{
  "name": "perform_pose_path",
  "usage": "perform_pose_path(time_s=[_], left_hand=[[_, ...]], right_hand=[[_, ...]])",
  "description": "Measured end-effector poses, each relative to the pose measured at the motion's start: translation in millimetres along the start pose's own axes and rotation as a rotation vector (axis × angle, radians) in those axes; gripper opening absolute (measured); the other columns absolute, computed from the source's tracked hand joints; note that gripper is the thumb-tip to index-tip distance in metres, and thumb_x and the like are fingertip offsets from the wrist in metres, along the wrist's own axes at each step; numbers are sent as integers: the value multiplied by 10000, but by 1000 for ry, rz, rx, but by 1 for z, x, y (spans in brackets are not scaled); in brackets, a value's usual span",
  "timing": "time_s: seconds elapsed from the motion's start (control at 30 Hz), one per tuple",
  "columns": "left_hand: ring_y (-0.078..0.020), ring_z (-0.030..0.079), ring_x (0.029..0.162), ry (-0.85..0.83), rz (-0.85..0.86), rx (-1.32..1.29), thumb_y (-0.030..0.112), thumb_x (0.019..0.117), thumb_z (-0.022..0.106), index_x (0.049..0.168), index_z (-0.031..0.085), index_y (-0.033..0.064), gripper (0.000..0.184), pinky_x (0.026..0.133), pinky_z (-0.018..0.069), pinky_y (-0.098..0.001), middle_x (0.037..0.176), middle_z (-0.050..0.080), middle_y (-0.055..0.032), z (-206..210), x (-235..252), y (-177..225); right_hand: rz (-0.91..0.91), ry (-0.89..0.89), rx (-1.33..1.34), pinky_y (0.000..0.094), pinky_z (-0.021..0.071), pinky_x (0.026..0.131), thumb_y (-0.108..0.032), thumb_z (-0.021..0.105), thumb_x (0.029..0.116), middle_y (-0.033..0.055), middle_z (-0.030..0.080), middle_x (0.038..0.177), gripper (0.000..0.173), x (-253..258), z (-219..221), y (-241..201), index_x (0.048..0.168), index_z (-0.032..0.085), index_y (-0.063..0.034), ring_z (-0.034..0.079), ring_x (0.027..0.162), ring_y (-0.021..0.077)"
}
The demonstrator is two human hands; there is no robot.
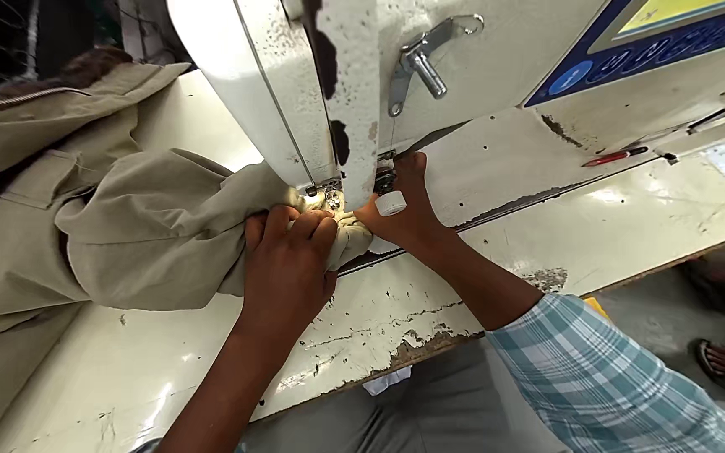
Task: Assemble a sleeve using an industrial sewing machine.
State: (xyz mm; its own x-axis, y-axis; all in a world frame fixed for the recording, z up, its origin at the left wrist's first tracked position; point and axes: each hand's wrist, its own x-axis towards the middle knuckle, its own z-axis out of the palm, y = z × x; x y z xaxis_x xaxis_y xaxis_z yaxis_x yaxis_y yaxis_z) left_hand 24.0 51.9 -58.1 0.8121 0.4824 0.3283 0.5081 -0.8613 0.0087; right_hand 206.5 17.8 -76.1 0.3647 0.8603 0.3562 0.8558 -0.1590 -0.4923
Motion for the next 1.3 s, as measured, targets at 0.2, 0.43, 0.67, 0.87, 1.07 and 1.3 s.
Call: perform_pose_path(time_s=[0.2,0.43,0.67,0.87,1.07,1.3], left_hand=[[-311,629,1068,16,-24,4,196,727,736,1073,759,143,351,855,427,-532,1147,733,-25,5,-3,0],[-294,625,1050,67,-65,26,222,732,705,1078,757,147,357,869,419,-517,1135,729,-14,12,-5,5],[-298,633,1039,82,-78,38,239,695,737,1053,764,153,369,862,430,-519,1092,734,-15,14,-5,7],[-286,629,1040,109,-87,52,247,681,738,1009,765,159,340,855,420,-508,1049,735,-2,16,-3,6],[-291,641,1027,125,-98,15,250,668,761,994,770,156,339,831,435,-524,1064,741,-8,17,-2,5],[-293,637,1009,101,-102,-3,228,710,723,982,759,138,289,845,421,-524,1025,733,-20,14,0,5]], right_hand=[[-18,-8,-70,582,392,841,-279,683,878,197,683,973,259,0,7,3,921,701,-24,583,1082,427],[-38,10,-101,615,397,862,-277,723,803,214,685,1037,306,-1,12,8,967,693,-20,572,1132,459],[-11,0,-74,619,402,881,-234,755,791,208,697,1047,302,-3,9,5,985,701,-10,590,1122,445],[-35,17,-48,618,404,870,-229,746,798,215,698,1046,304,-3,9,8,1000,712,-5,602,1101,443],[-324,93,171,454,496,994,-254,518,976,170,678,1150,361,-19,-11,30,1161,681,9,628,1150,297],[-249,214,234,436,495,845,-208,469,1036,123,698,962,287,-15,-5,27,1002,706,-49,657,976,263]])
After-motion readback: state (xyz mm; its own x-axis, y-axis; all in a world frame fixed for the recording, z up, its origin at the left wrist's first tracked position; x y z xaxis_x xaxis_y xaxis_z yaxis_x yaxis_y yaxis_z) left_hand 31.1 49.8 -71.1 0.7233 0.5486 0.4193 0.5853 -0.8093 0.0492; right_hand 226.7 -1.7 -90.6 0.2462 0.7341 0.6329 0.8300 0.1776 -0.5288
